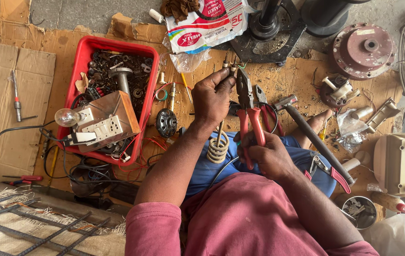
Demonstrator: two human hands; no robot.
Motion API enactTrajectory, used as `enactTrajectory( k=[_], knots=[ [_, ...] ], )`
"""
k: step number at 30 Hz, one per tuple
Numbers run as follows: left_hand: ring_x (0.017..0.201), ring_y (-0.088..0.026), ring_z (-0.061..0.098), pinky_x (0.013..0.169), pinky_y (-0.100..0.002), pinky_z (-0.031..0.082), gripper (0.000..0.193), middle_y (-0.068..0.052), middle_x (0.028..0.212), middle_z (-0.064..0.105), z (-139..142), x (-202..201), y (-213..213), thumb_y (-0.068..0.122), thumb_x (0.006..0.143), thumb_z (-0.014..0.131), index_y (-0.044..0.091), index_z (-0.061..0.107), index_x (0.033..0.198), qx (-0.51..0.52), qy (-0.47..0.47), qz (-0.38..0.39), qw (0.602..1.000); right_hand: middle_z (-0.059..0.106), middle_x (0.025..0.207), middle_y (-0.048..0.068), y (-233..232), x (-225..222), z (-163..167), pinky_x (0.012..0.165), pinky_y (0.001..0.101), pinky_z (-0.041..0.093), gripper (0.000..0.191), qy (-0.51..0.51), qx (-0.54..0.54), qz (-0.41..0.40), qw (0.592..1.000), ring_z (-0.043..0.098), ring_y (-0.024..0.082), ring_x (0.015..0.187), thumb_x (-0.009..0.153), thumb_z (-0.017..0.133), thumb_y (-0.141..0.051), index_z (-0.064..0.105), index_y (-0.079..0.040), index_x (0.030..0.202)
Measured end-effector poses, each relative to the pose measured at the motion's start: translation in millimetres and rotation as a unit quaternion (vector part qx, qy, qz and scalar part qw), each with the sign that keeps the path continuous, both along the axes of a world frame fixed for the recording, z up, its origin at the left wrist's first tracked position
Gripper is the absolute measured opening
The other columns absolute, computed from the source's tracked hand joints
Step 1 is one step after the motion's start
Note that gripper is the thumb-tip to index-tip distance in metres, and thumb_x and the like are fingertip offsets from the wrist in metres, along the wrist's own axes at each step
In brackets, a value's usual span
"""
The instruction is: The person sits on the floor and repairs a coiled electrical heating element. They use pliers to strip and twist wires, a screwdriver to adjust connections, and a hammer to tap the component. The workspace is cluttered with tools and disassembled parts.
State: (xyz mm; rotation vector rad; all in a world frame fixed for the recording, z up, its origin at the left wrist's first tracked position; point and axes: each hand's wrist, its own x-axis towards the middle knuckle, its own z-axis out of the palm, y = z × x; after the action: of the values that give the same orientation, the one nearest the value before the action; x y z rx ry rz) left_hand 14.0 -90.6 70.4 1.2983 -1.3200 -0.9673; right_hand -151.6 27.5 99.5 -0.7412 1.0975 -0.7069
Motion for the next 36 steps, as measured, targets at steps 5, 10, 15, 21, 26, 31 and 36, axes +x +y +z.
enactTrajectory(
  k=[5,10,15,21,26,31,36],
  knots=[
    [0.075,-0.006,0.068,0.067,-0.022,0.057,0.026,-0.007,0.091,0.079,-2,-2,-1,0.005,0.095,0.071,0.002,0.075,0.120,0.076,0.016,0.004,0.997,0.064,0.087,0.003,1,0,8,0.065,0.0273,0.051,0.040,0.093,-0.016,-0.010,0.995,0.060,0.011,0.073,0.073,0.057,0.000,0.070,-0.007,0.110],
    [0.080,-0.006,0.070,0.068,-0.023,0.060,0.025,-0.008,0.099,0.081,-4,-8,0,0.001,0.092,0.074,0.003,0.076,0.117,0.077,0.038,0.017,0.996,0.062,0.089,0.001,1,0,10,0.068,0.0278,0.050,0.036,0.192,-0.012,0.011,0.981,0.060,0.012,0.077,0.073,0.064,-0.001,0.072,-0.008,0.108],
    [0.092,-0.009,0.076,0.078,-0.022,0.064,0.025,-0.008,0.105,0.080,3,-12,-1,0.002,0.091,0.076,0.005,0.076,0.115,0.041,-0.014,0.027,0.999,0.059,0.099,0.001,2,0,3,0.072,0.0283,0.049,0.035,0.220,-0.080,0.017,0.972,0.058,0.011,0.084,0.075,0.065,0.000,0.073,-0.008,0.108],
    [0.090,-0.009,0.075,0.077,-0.022,0.063,0.025,-0.008,0.104,0.081,0,-13,0,0.002,0.089,0.076,0.005,0.077,0.114,0.061,-0.009,0.035,0.997,0.064,0.100,-0.001,2,-3,-16,0.078,0.0296,0.053,0.038,0.182,-0.119,-0.004,0.976,0.063,0.012,0.089,0.074,0.062,0.006,0.067,-0.006,0.110],
    [0.095,-0.013,0.076,0.083,-0.027,0.063,0.024,-0.010,0.105,0.079,-17,-11,-2,0.002,0.090,0.075,0.004,0.077,0.114,0.021,-0.014,0.032,0.999,0.066,0.090,0.002,3,-3,-32,0.068,0.0356,0.052,0.032,0.167,-0.058,-0.029,0.984,0.062,0.016,0.078,0.076,0.064,0.005,0.067,-0.006,0.106],
    [0.097,-0.018,0.073,0.089,-0.032,0.058,0.017,-0.010,0.104,0.077,-25,0,-6,0.001,0.095,0.071,-0.003,0.076,0.111,-0.071,-0.056,0.028,0.996,0.071,0.083,0.010,5,13,-38,0.075,0.0373,0.055,0.019,0.311,-0.100,-0.002,0.945,0.068,0.016,0.079,0.076,0.068,-0.005,0.068,-0.004,0.095],
    [0.088,-0.011,0.070,0.079,-0.025,0.059,0.023,-0.009,0.106,0.075,-26,-3,-4,-0.006,0.099,0.064,-0.007,0.071,0.121,0.025,0.087,-0.030,0.995,0.069,0.089,0.017,11,27,-39,0.075,0.0416,0.055,0.014,0.213,-0.138,-0.087,0.963,0.068,0.029,0.084,0.080,0.063,-0.003,0.066,-0.003,0.093]
  ],
)
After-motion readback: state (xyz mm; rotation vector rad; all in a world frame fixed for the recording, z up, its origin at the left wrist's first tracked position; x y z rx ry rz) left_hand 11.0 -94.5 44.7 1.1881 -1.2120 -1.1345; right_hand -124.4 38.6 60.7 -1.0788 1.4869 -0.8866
